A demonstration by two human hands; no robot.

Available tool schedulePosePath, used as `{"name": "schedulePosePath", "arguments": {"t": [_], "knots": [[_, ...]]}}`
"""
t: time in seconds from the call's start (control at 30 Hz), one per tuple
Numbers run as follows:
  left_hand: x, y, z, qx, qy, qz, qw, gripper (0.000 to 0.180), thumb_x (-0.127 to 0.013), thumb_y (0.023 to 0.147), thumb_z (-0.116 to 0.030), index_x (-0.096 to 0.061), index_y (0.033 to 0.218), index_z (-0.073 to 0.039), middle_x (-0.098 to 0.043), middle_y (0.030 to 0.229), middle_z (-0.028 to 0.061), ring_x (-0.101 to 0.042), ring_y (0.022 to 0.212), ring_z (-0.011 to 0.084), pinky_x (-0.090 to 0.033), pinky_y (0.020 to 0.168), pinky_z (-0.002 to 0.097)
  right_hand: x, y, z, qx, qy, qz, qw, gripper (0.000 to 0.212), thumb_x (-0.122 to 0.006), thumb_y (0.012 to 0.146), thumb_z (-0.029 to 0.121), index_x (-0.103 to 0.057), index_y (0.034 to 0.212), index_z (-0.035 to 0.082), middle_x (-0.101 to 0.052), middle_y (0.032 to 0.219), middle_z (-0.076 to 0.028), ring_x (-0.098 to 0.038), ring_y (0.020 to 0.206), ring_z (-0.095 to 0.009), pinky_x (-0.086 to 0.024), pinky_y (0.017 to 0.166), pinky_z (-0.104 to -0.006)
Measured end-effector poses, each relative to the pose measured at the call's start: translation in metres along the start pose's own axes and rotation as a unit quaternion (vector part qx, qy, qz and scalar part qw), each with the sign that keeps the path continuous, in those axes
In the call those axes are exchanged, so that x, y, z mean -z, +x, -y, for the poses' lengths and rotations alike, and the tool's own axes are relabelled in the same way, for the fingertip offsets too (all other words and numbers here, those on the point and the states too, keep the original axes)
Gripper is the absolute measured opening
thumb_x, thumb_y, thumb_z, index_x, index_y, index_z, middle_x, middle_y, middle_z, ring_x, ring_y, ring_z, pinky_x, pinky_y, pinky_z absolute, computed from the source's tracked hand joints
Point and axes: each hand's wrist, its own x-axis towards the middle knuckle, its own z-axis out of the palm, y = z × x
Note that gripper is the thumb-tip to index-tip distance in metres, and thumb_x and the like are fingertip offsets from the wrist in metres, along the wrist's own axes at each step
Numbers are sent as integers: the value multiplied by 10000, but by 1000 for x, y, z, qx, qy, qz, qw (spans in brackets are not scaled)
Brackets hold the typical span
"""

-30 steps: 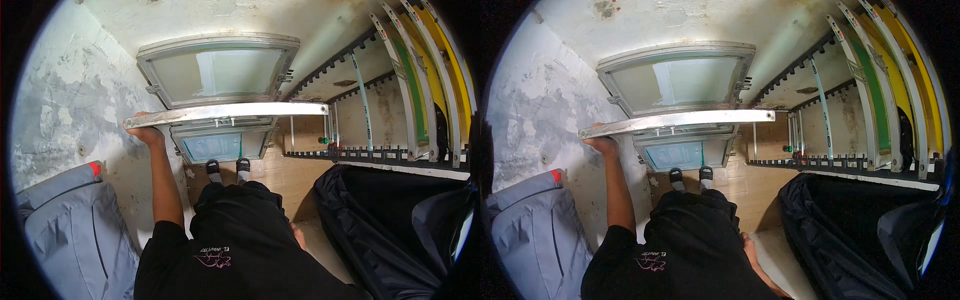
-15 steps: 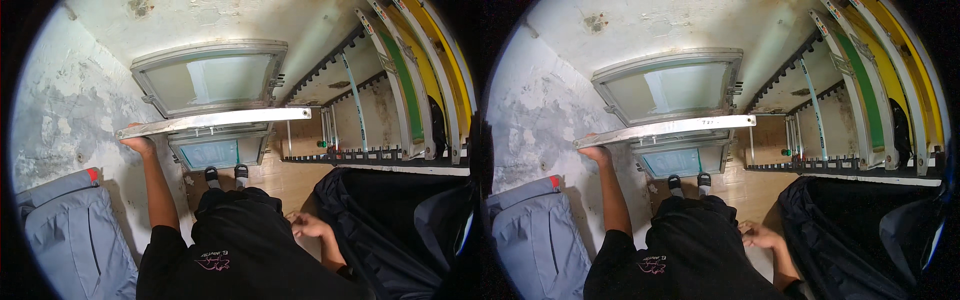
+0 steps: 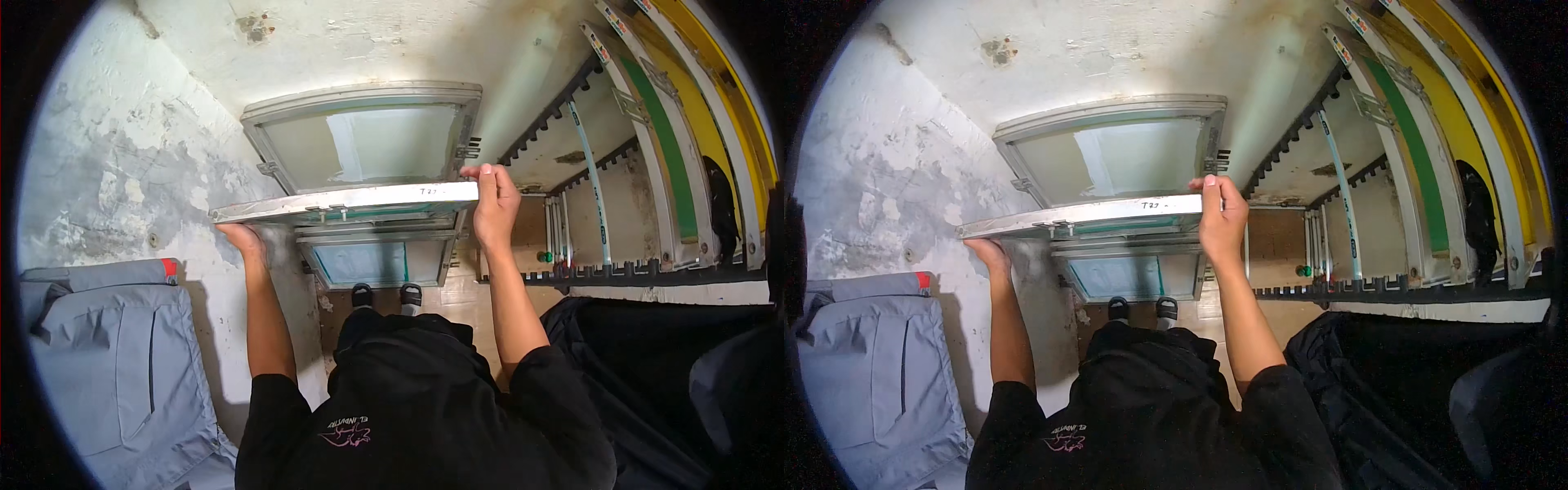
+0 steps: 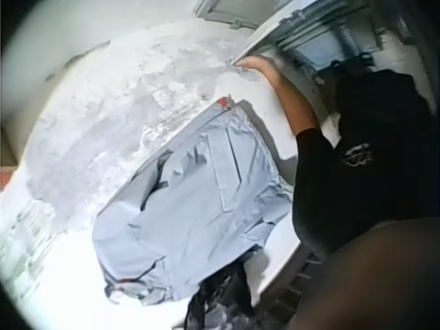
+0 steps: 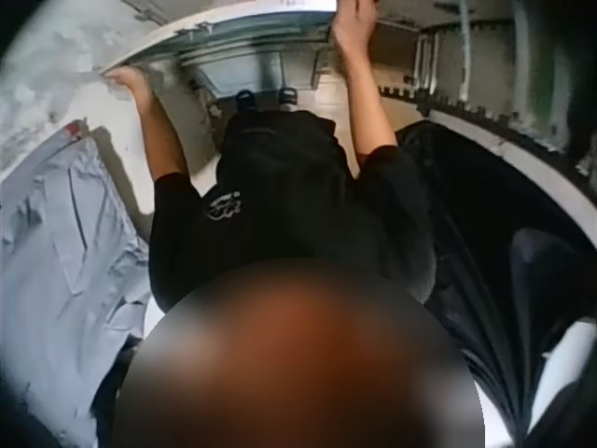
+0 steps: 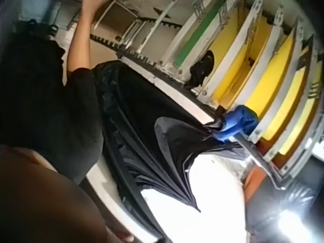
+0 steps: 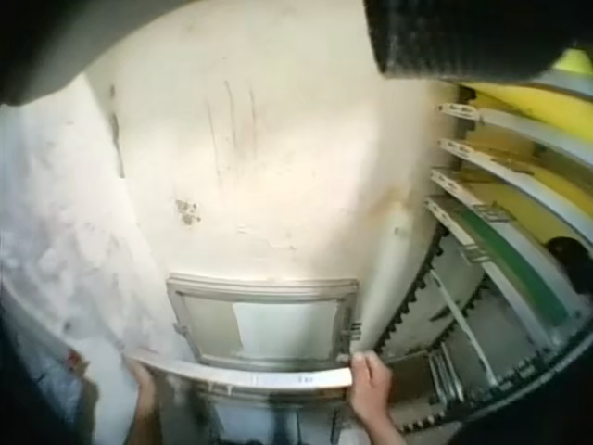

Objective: Apply black adhesive tape to the frame of a silk screen to seal the edges.

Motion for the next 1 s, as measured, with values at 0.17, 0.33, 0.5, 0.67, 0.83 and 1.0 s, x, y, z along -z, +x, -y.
{"name": "schedulePosePath", "arguments": {"t": [0.17,0.33,0.5,0.67,0.83,1.0], "knots": [[4,10,2,38,24,19,999,710,-248,1082,-634,-533,1398,-65,-582,1407,95,-549,1279,249,-433,1089,394,-5,12,-3,9,9,5,1000,384,-514,1103,263,-602,832,4,-724,872,-90,-627,831,-121,-498,809,-299],[-14,19,-1,71,74,29,994,695,-258,1081,-626,-530,1413,-80,-585,1416,98,-573,1263,259,-461,1064,391,-9,33,-1,-1,4,-4,1000,378,-538,1085,257,-634,843,-17,-692,789,-56,-552,759,-93,-460,725,-289],[-28,19,-1,44,47,25,998,708,-249,1083,-607,-564,1372,-43,-622,1344,100,-595,1179,246,-464,1016,372,-11,37,-5,3,13,-29,999,403,-542,1083,265,-563,777,4,-563,700,8,-453,706,-78,-403,655,-280],[-34,14,-4,60,41,25,997,687,-238,1099,-568,-532,1405,-28,-582,1413,117,-558,1277,272,-423,1104,381,-4,39,-16,11,5,-59,998,374,-548,1075,245,-528,773,25,-476,702,38,-407,716,-70,-371,645,-280],[-48,7,1,44,62,68,995,672,-231,1107,-576,-514,1414,-50,-608,1362,100,-600,1194,223,-484,1010,366,12,53,-18,-9,33,-107,994,319,-550,1053,221,-551,782,52,-485,742,53,-412,717,-72,-347,649,-271],[-48,21,1,100,101,30,989,745,-272,1060,-676,-631,1307,-72,-666,1207,52,-593,1042,192,-479,854,331,-3,46,-17,16,21,-91,995,339,-553,1062,232,-547,782,41,-475,739,58,-397,726,-58,-341,656,-259]]}}
